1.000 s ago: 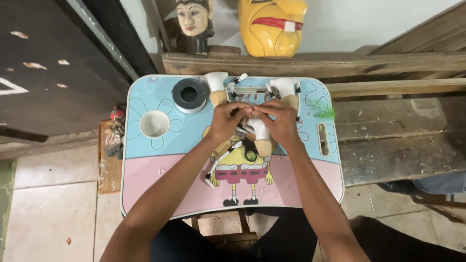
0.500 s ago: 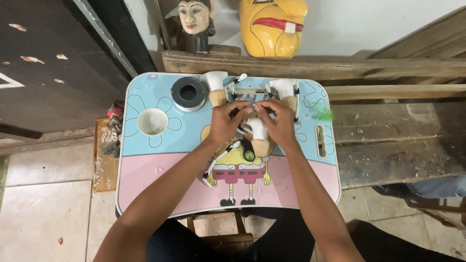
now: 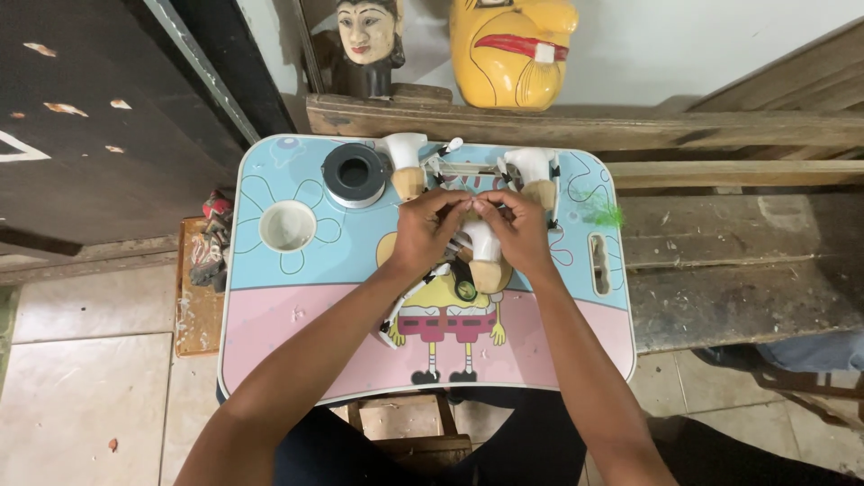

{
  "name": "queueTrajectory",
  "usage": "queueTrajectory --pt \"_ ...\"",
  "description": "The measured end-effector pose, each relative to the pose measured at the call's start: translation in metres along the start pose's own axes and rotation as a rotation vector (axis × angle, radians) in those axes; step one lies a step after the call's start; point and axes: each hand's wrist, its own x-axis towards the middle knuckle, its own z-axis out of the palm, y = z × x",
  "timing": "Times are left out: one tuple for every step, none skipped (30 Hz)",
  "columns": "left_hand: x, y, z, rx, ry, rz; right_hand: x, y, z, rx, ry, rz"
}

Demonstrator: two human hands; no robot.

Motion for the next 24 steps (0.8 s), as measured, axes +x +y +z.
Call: queueTrajectory --pt "0.0 0.0 0.0 0.001 0.0 -0.001 -0.001 -0.004 0.001 0.001 -0.001 0.0" --pt "-0.001 0.0 -0.001 0.033 -0.007 0.011 -0.001 -0.008 0.003 -0.037 0.017 -0.033" --pt "0.0 0.0 -0.001 0.065 -0.014 0.023 -0.001 -0.012 0.004 -0.076 0.034 -0.068" --pt "-0.001 0.0 -0.001 0.066 -0.014 0.024 -0.002 -0.012 0.005 -0.076 0.033 -0.069" --pt "-0.001 -0.001 0.0 0.052 -0.019 0.021 -0.002 -0.012 0.005 -0.1 0.052 -0.084" --pt "-0.002 -0.001 0.0 0.038 -0.024 0.018 -0.002 -0.012 0.005 -0.125 0.07 -0.1" --pt "-0.002 -0.002 0.001 0.04 -0.022 0.018 -0.002 -0.014 0.005 -0.124 0.068 -0.101" --pt "-0.002 -0.003 0.002 0.055 -0.04 0.009 -0.002 -0.016 0.006 -0.122 0.087 -0.079" --pt "-0.003 -0.004 0.003 0.067 -0.059 -0.001 -0.003 -0.019 0.006 -0.122 0.109 -0.056" --pt "-0.003 -0.004 0.002 0.067 -0.06 -0.002 -0.005 -0.018 0.007 -0.122 0.109 -0.055" --pt "-0.003 -0.004 0.002 0.056 -0.063 -0.01 -0.005 -0.018 0.007 -0.076 0.118 -0.024" --pt "-0.002 -0.003 0.001 0.044 -0.066 -0.019 -0.005 -0.018 0.008 -0.03 0.126 0.006" --pt "-0.003 -0.004 0.001 0.045 -0.065 -0.017 -0.005 -0.015 0.008 -0.03 0.126 0.004" --pt "-0.003 -0.004 0.001 0.049 -0.07 -0.018 -0.005 -0.013 0.01 0.012 0.154 0.031" --pt "-0.004 -0.005 0.002 0.054 -0.075 -0.019 -0.005 -0.01 0.01 0.053 0.181 0.058" --pt "-0.005 -0.002 0.002 0.053 -0.074 -0.019 -0.007 -0.01 0.01 0.053 0.181 0.057" --pt "-0.005 0.0 0.002 0.075 -0.072 -0.013 -0.007 -0.01 0.01 0.053 0.179 0.061" --pt "-0.005 0.002 0.002 0.097 -0.07 -0.007 -0.007 -0.009 0.01 0.054 0.178 0.065" --pt "-0.006 0.0 0.002 0.098 -0.069 -0.006 -0.007 -0.01 0.01 0.055 0.178 0.064" --pt "-0.007 -0.001 0.002 0.09 -0.067 -0.014 -0.007 -0.011 0.01 0.033 0.171 0.035" --pt "-0.008 -0.003 0.003 0.08 -0.065 -0.024 -0.007 -0.012 0.01 0.011 0.165 0.008" --pt "-0.009 -0.005 0.003 0.08 -0.065 -0.024 -0.007 -0.014 0.01 0.011 0.165 0.009" --pt "-0.009 -0.007 0.003 0.091 -0.07 -0.02 -0.007 -0.016 0.009 -0.023 0.152 -0.018" --pt "-0.01 -0.009 0.003 0.102 -0.075 -0.017 -0.007 -0.018 0.009 -0.057 0.14 -0.046"
